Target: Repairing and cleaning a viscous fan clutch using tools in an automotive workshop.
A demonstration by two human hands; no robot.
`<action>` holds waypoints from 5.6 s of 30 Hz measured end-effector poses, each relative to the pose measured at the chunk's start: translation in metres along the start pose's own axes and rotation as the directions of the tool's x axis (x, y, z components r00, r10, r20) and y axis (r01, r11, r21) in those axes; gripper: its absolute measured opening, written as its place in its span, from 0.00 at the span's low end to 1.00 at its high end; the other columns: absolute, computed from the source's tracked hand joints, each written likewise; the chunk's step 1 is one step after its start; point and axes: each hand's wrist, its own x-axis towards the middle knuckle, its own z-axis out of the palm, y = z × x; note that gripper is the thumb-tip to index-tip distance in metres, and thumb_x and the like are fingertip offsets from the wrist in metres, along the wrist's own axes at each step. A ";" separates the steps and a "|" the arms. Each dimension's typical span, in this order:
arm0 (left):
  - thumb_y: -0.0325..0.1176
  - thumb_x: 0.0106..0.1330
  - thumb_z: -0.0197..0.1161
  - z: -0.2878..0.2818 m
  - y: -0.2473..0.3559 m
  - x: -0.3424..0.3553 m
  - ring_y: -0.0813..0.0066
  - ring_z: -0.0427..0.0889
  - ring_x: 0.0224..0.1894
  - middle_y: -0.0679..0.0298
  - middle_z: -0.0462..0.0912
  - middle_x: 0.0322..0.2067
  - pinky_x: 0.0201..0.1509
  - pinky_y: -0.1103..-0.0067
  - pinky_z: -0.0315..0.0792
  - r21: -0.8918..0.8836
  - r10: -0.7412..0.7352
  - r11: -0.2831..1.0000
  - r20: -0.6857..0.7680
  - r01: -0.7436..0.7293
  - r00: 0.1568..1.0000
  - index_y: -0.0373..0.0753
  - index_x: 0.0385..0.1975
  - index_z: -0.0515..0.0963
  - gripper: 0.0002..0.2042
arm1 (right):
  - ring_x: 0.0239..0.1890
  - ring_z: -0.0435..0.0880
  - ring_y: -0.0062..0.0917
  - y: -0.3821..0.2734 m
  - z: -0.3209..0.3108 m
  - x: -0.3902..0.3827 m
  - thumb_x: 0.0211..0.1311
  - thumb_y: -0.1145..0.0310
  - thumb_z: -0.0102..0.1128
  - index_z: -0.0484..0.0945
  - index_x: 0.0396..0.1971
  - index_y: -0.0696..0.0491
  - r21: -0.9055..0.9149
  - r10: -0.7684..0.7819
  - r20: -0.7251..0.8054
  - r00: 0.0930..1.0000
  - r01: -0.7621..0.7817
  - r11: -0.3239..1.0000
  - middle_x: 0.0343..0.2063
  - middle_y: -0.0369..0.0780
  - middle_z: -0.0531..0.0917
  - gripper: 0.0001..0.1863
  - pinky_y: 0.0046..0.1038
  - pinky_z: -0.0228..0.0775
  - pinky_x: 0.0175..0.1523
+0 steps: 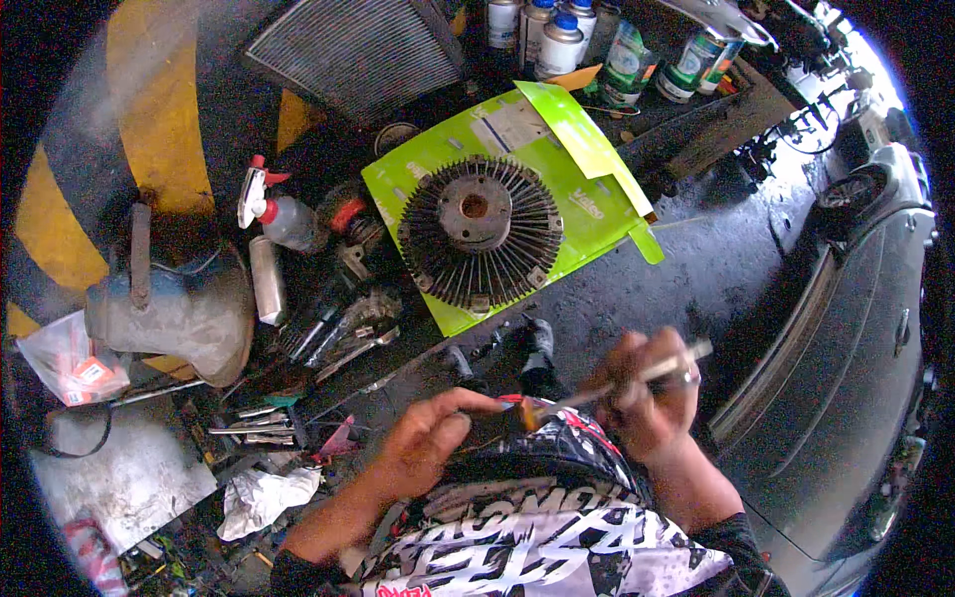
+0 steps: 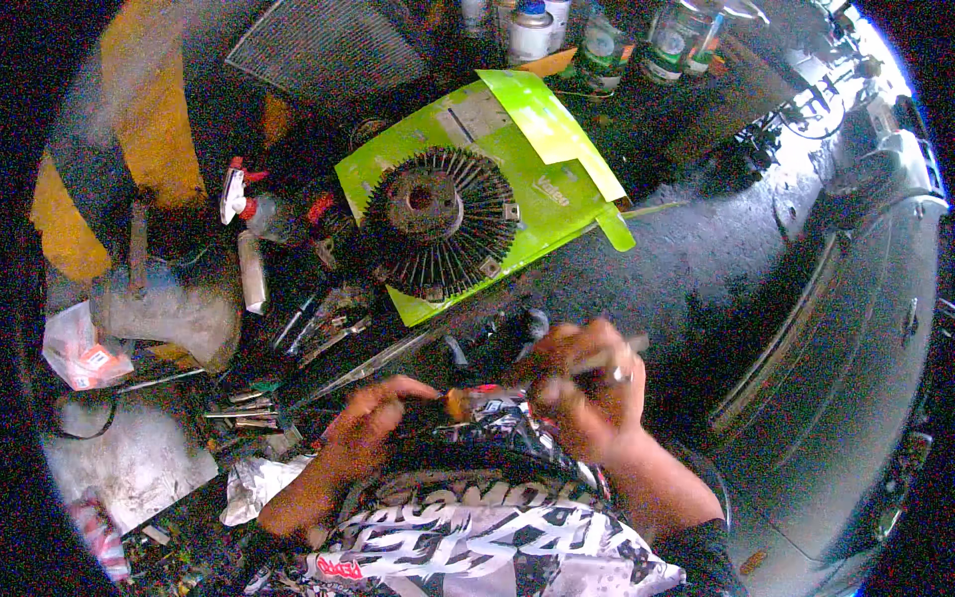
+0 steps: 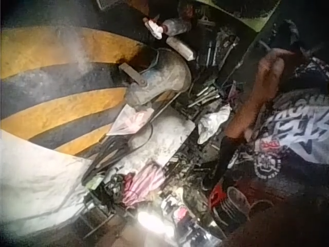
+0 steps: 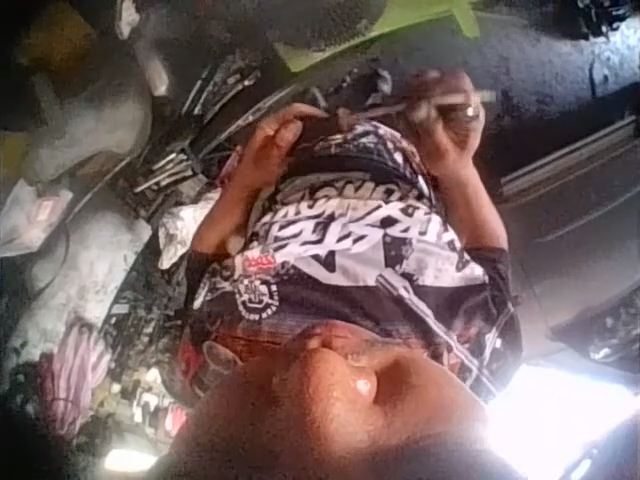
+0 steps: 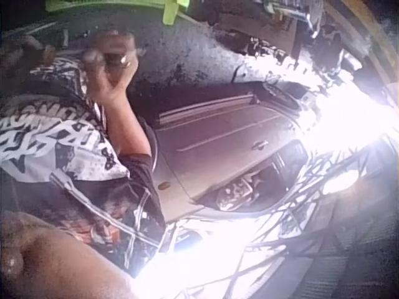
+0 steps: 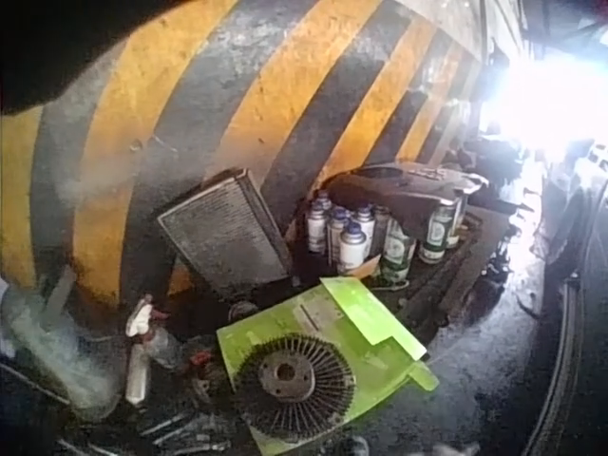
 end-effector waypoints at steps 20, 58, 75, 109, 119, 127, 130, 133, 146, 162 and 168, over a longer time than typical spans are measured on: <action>0.64 0.69 0.57 0.038 0.020 0.077 0.49 0.79 0.53 0.51 0.81 0.47 0.62 0.60 0.72 0.708 0.699 0.357 0.231 -0.610 0.677 0.39 0.60 0.77 0.34 | 0.34 0.81 0.23 0.010 -0.058 0.014 0.74 0.50 0.55 0.82 0.45 0.60 -0.826 -0.175 -0.292 0.940 -0.156 0.542 0.30 0.39 0.85 0.24 0.27 0.74 0.41; 0.64 0.54 0.74 -0.083 0.083 0.135 0.53 0.84 0.47 0.52 0.84 0.45 0.55 0.64 0.75 0.871 0.834 0.415 -0.249 -0.264 0.492 0.36 0.54 0.73 0.40 | 0.22 0.71 0.16 0.008 -0.058 -0.024 0.68 0.60 0.52 0.83 0.42 0.60 -0.379 0.111 -0.443 0.889 -0.299 0.876 0.29 0.42 0.87 0.18 0.22 0.61 0.27; 0.45 0.42 0.84 -0.075 0.064 0.126 0.50 0.84 0.45 0.56 0.83 0.41 0.50 0.62 0.77 0.890 0.914 0.151 0.039 -0.430 0.403 0.41 0.48 0.78 0.33 | 0.27 0.75 0.18 0.001 -0.032 0.006 0.68 0.55 0.59 0.82 0.44 0.59 -0.473 0.128 -0.303 0.944 -0.266 0.840 0.34 0.41 0.87 0.21 0.24 0.68 0.32; 0.48 0.52 0.81 -0.113 0.099 0.146 0.68 0.84 0.42 0.61 0.87 0.39 0.52 0.71 0.76 0.708 0.722 0.565 -0.175 -0.424 0.670 0.38 0.46 0.78 0.28 | 0.23 0.72 0.15 0.004 -0.029 0.031 0.71 0.57 0.59 0.84 0.44 0.58 -0.466 -0.047 -0.365 0.930 -0.139 0.874 0.23 0.33 0.80 0.18 0.21 0.64 0.30; 0.48 0.52 0.80 -0.113 0.086 0.134 0.64 0.84 0.46 0.59 0.84 0.44 0.55 0.69 0.76 0.760 0.771 0.467 -0.101 -0.452 0.628 0.39 0.53 0.76 0.32 | 0.23 0.74 0.14 -0.006 -0.021 0.033 0.70 0.53 0.62 0.78 0.39 0.59 -0.664 -0.102 -0.189 0.977 -0.051 0.746 0.30 0.42 0.86 0.21 0.20 0.67 0.29; 0.53 0.51 0.79 -0.070 0.120 0.116 0.49 0.83 0.52 0.52 0.83 0.50 0.57 0.61 0.76 0.900 0.811 0.300 -0.066 -0.316 0.582 0.44 0.61 0.73 0.38 | 0.23 0.74 0.14 -0.011 -0.011 0.045 0.71 0.57 0.61 0.79 0.39 0.59 -0.584 -0.027 -0.244 0.969 -0.124 0.802 0.29 0.41 0.86 0.17 0.21 0.67 0.29; 0.51 0.51 0.80 -0.071 0.126 0.128 0.49 0.85 0.48 0.53 0.85 0.44 0.54 0.62 0.77 0.919 0.801 0.299 -0.096 -0.255 0.592 0.42 0.56 0.74 0.34 | 0.23 0.73 0.14 -0.010 -0.007 0.052 0.70 0.59 0.62 0.78 0.39 0.59 -0.644 -0.128 -0.160 0.979 -0.005 0.765 0.28 0.40 0.86 0.15 0.21 0.67 0.29; 0.51 0.50 0.80 -0.068 0.135 0.131 0.49 0.85 0.45 0.51 0.85 0.41 0.51 0.62 0.78 0.930 0.778 0.309 -0.127 -0.198 0.615 0.40 0.50 0.75 0.32 | 0.22 0.73 0.13 -0.016 -0.006 0.057 0.69 0.61 0.63 0.77 0.38 0.58 -0.676 -0.110 -0.120 0.987 0.000 0.736 0.27 0.39 0.86 0.14 0.21 0.67 0.28; 0.53 0.47 0.80 -0.067 0.102 0.110 0.56 0.84 0.42 0.59 0.82 0.39 0.49 0.64 0.80 0.927 0.819 0.037 0.185 -0.372 0.543 0.42 0.45 0.80 0.30 | 0.30 0.86 0.32 -0.029 0.011 0.081 0.56 0.67 0.71 0.79 0.30 0.55 -0.575 -0.098 -0.066 0.993 0.043 0.817 0.26 0.43 0.86 0.11 0.34 0.77 0.38; 0.57 0.43 0.80 -0.068 0.085 0.096 0.56 0.83 0.43 0.60 0.83 0.39 0.51 0.64 0.76 0.916 0.825 0.042 0.194 -0.400 0.531 0.43 0.45 0.81 0.33 | 0.26 0.84 0.35 -0.022 0.038 0.106 0.59 0.63 0.70 0.74 0.26 0.56 -0.627 0.031 0.069 0.997 0.019 0.779 0.22 0.45 0.84 0.15 0.36 0.74 0.33; 0.53 0.45 0.79 -0.072 0.084 0.099 0.58 0.83 0.41 0.62 0.83 0.39 0.44 0.66 0.79 0.901 0.836 0.014 0.227 -0.433 0.500 0.43 0.46 0.81 0.30 | 0.27 0.82 0.26 -0.028 0.037 0.118 0.63 0.61 0.67 0.73 0.26 0.56 -0.564 0.186 0.108 0.977 -0.094 0.821 0.22 0.43 0.83 0.16 0.33 0.72 0.33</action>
